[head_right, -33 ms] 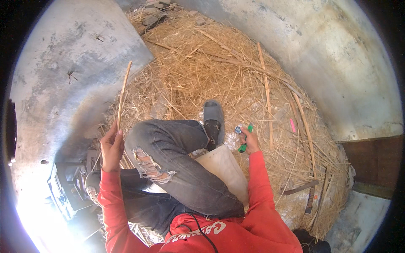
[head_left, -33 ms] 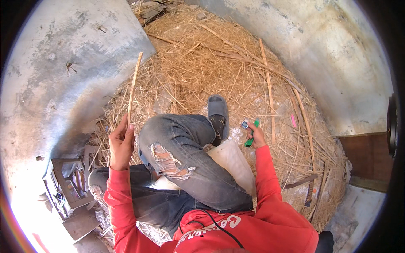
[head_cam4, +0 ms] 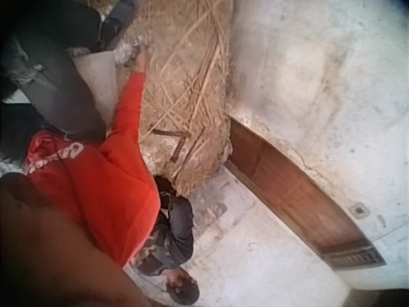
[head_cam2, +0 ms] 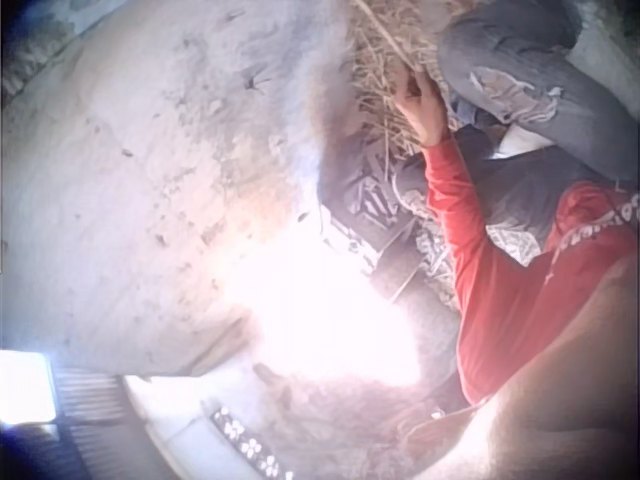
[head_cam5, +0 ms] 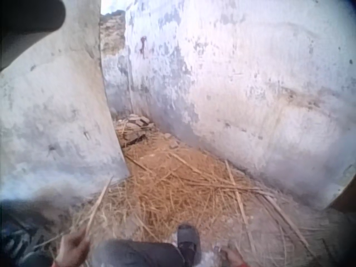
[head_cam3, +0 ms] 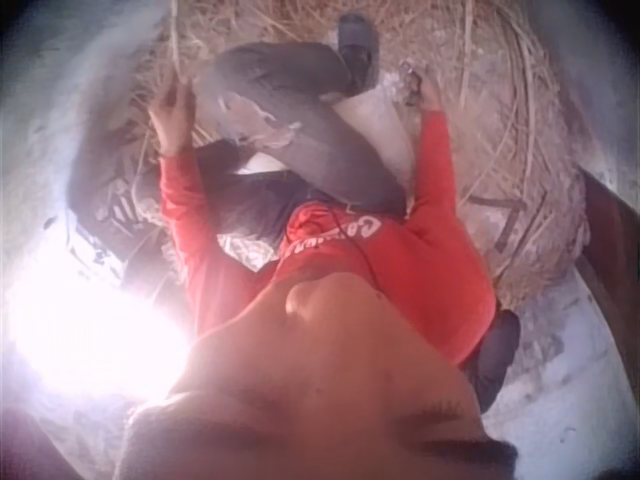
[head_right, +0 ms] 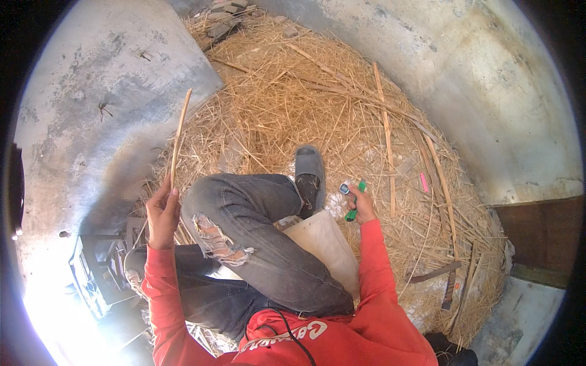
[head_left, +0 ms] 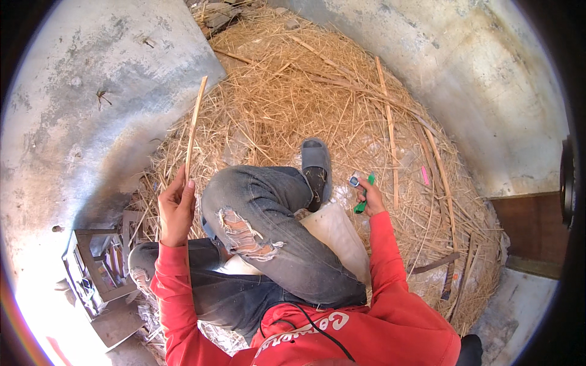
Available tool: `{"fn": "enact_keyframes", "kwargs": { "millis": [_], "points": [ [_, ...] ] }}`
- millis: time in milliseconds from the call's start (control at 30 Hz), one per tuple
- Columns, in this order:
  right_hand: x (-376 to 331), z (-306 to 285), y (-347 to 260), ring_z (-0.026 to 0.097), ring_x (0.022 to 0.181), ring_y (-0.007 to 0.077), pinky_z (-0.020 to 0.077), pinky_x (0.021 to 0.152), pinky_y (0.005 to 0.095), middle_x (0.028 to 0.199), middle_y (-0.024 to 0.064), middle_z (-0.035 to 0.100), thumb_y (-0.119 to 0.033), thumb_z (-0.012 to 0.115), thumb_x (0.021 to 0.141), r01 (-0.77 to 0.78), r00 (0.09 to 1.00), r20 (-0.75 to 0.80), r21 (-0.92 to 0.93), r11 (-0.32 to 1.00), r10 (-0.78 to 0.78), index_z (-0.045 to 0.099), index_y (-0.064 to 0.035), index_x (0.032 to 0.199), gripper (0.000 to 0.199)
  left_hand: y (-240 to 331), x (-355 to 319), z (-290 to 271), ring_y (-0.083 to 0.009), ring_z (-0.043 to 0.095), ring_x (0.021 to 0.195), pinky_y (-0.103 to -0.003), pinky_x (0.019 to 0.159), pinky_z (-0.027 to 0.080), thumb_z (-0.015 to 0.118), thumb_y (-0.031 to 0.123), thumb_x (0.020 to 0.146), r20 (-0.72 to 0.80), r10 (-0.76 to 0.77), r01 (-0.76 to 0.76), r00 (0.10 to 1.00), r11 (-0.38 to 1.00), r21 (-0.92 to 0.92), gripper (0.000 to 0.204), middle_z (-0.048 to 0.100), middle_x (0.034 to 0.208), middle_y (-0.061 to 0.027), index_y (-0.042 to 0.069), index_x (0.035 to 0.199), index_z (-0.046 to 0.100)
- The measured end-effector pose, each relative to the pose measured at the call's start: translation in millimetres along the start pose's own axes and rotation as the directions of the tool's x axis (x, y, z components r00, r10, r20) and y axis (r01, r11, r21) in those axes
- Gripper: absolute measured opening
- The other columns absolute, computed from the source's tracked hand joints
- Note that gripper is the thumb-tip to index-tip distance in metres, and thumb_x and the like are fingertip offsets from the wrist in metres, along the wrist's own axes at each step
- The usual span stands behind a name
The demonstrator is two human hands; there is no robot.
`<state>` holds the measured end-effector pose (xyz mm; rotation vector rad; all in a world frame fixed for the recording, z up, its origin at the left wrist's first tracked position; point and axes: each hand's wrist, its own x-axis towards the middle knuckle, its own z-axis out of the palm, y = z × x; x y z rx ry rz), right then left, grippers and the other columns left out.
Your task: The person uses a small green folding knife to shave thin strips of wood from a long, thin stick while sitting on a straw-covered floor. The person repeatedly runs the blade along the stick, removing bark and smoothing the surface.
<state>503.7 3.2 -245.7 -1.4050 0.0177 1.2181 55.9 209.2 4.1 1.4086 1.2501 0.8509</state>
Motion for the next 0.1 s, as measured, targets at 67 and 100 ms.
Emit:
{"fn": "enact_keyframes", "kwargs": {
  "millis": [67, 100],
  "points": [
    [3, -4, 5, 0.042, 0.048, 0.0088, 0.0389, 0.048, 0.0277, 0.095, 0.0045, 0.070, -0.026, 0.069, 0.097, -0.005, 1.000, 0.008, -0.010, 1.000, 0.005, 0.060, -0.0060, 0.121, 0.033, 1, -1, -1, -0.0018, 0.040, 0.059, -0.021, 0.051, 0.031, 0.063, 0.012, 0.104, 0.015, -0.011, 0.010, 1.000, 1.000, 0.026, 0.050, 0.052, 0.076, 0.0078, -0.001, 0.150, 0.050],
    [9, -10, 9, 0.043, 0.048, 0.0087, 0.0396, 0.049, 0.0285, 0.111, 0.0104, 0.074, -0.027, 0.069, 0.096, -0.022, 0.999, 0.037, -0.009, 1.000, 0.022, 0.059, -0.0072, 0.126, 0.037, 1, -2, -2, -0.0018, 0.040, 0.059, -0.021, 0.051, 0.031, 0.063, 0.012, 0.104, 0.017, -0.012, 0.012, 1.000, 1.000, 0.027, 0.050, 0.052, 0.076, 0.0078, -0.001, 0.150, 0.050]
  ]
}}
